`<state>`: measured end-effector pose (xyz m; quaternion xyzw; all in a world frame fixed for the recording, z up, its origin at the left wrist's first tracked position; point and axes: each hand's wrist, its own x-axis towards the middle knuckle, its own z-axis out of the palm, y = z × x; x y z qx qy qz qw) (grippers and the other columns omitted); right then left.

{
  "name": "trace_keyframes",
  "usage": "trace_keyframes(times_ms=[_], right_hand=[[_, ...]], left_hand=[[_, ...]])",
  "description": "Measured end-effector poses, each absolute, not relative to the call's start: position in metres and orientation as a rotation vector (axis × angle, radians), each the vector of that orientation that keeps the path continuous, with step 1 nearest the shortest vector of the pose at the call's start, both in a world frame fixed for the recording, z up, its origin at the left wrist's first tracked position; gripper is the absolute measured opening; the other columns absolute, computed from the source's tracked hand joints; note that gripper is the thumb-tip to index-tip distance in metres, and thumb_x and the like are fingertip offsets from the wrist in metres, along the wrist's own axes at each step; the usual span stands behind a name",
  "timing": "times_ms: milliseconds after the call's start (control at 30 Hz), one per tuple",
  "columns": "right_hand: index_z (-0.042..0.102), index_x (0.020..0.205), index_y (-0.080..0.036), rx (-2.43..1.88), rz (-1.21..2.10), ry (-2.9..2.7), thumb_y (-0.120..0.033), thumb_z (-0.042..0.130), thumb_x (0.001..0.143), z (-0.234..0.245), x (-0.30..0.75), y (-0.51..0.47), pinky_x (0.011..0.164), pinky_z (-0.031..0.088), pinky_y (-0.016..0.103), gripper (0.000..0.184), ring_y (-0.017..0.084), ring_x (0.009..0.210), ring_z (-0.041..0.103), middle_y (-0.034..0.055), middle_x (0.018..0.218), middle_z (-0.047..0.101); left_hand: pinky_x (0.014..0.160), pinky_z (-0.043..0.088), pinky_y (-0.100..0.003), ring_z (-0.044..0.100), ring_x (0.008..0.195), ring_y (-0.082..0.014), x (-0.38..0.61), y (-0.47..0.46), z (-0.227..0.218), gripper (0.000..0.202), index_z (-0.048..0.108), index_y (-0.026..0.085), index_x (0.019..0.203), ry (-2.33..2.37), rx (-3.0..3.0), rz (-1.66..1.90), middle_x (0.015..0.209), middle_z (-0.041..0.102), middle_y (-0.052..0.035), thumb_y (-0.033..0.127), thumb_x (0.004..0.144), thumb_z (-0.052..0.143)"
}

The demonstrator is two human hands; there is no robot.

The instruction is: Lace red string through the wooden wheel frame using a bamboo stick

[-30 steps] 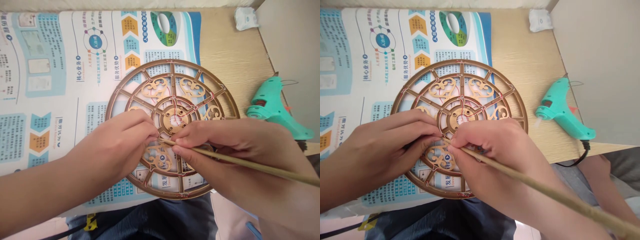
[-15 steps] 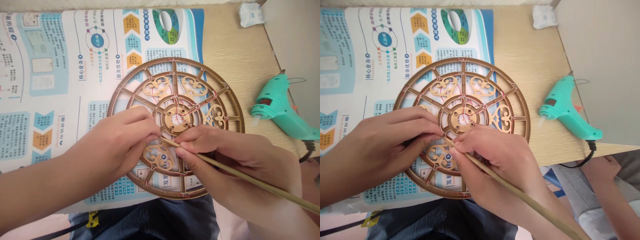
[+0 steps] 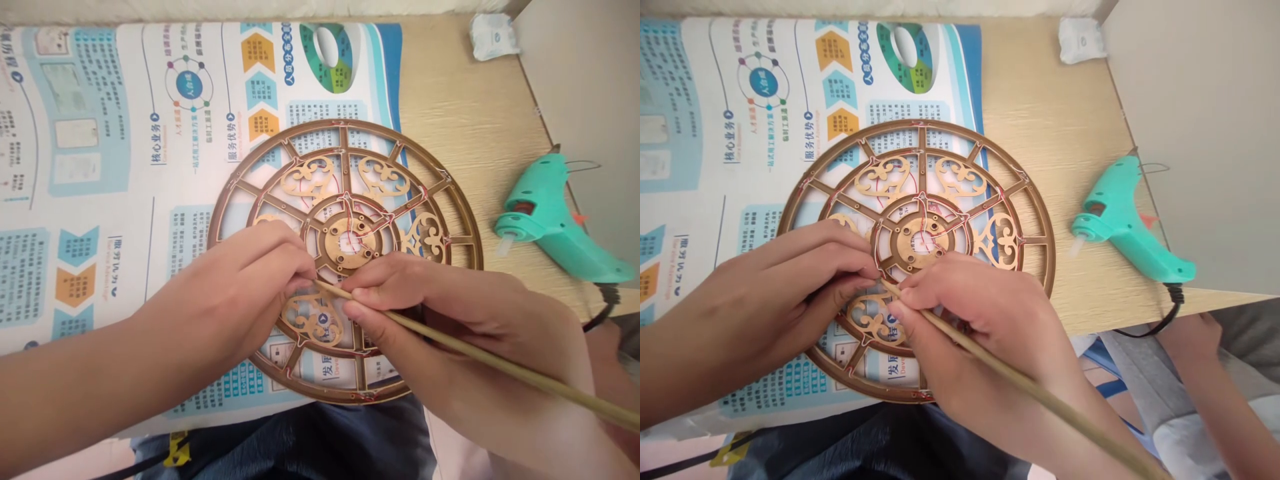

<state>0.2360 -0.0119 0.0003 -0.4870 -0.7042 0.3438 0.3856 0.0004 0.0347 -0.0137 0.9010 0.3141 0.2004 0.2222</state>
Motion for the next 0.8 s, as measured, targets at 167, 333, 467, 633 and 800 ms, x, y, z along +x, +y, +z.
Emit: trace_keyframes(times_ms=[167, 333, 467, 633, 800], right_hand=[[0.067, 0.085, -0.024, -1.252, 0.879, -1.844, -0.005, 0.074, 0.091, 0.001, 0.237, -0.008, 0.067, 0.062, 0.02, 0.021, 0.012, 0.08, 0.078, -0.0048, 0.088, 0.08], [0.064, 0.086, -0.023, -1.24, 0.799, -1.843, -0.006, 0.072, 0.092, 0.0, 0.233, -0.009, 0.073, 0.063, 0.022, 0.02, 0.012, 0.083, 0.078, -0.0046, 0.086, 0.079], [0.063, 0.088, -0.025, -1.278, 0.749, -1.785, -0.008, 0.072, 0.095, -0.005, 0.23, -0.013, 0.087, 0.065, 0.02, 0.02, 0.01, 0.089, 0.08, -0.0075, 0.09, 0.081], [0.063, 0.088, -0.022, -1.239, 0.752, -1.816, -0.005, 0.072, 0.094, -0.005, 0.23, -0.014, 0.091, 0.062, 0.015, 0.02, 0.008, 0.094, 0.079, -0.0046, 0.093, 0.081], [0.066, 0.09, -0.022, -1.188, 0.775, -1.793, -0.005, 0.074, 0.093, -0.009, 0.233, -0.015, 0.088, 0.064, 0.021, 0.019, 0.01, 0.093, 0.079, -0.002, 0.093, 0.081]], left_hand=[[0.089, 0.06, -0.021, 0.063, 0.104, -0.0131, 0.002, 0.033, -0.014, 0.022, 0.061, 0.019, 0.111, 0.871, 2.519, 0.555, 0.114, 0.063, -0.0033, 0.002, 0.104, 0.049], [0.083, 0.061, -0.025, 0.063, 0.1, -0.0158, 0.004, 0.035, -0.014, 0.021, 0.059, 0.018, 0.105, 0.849, 2.614, 0.57, 0.11, 0.065, -0.0042, 0.001, 0.104, 0.047], [0.082, 0.061, -0.026, 0.063, 0.099, -0.0167, 0.003, 0.035, -0.013, 0.019, 0.059, 0.017, 0.101, 0.824, 2.633, 0.588, 0.107, 0.065, -0.0044, 0.002, 0.105, 0.048], [0.085, 0.061, -0.027, 0.064, 0.103, -0.0179, 0.003, 0.035, -0.014, 0.017, 0.06, 0.016, 0.102, 0.822, 2.677, 0.575, 0.109, 0.066, -0.005, 0.004, 0.106, 0.05], [0.081, 0.06, -0.031, 0.066, 0.101, -0.0199, 0.004, 0.035, -0.014, 0.016, 0.063, 0.016, 0.106, 0.862, 2.653, 0.57, 0.109, 0.066, -0.0049, 0.01, 0.109, 0.048]])
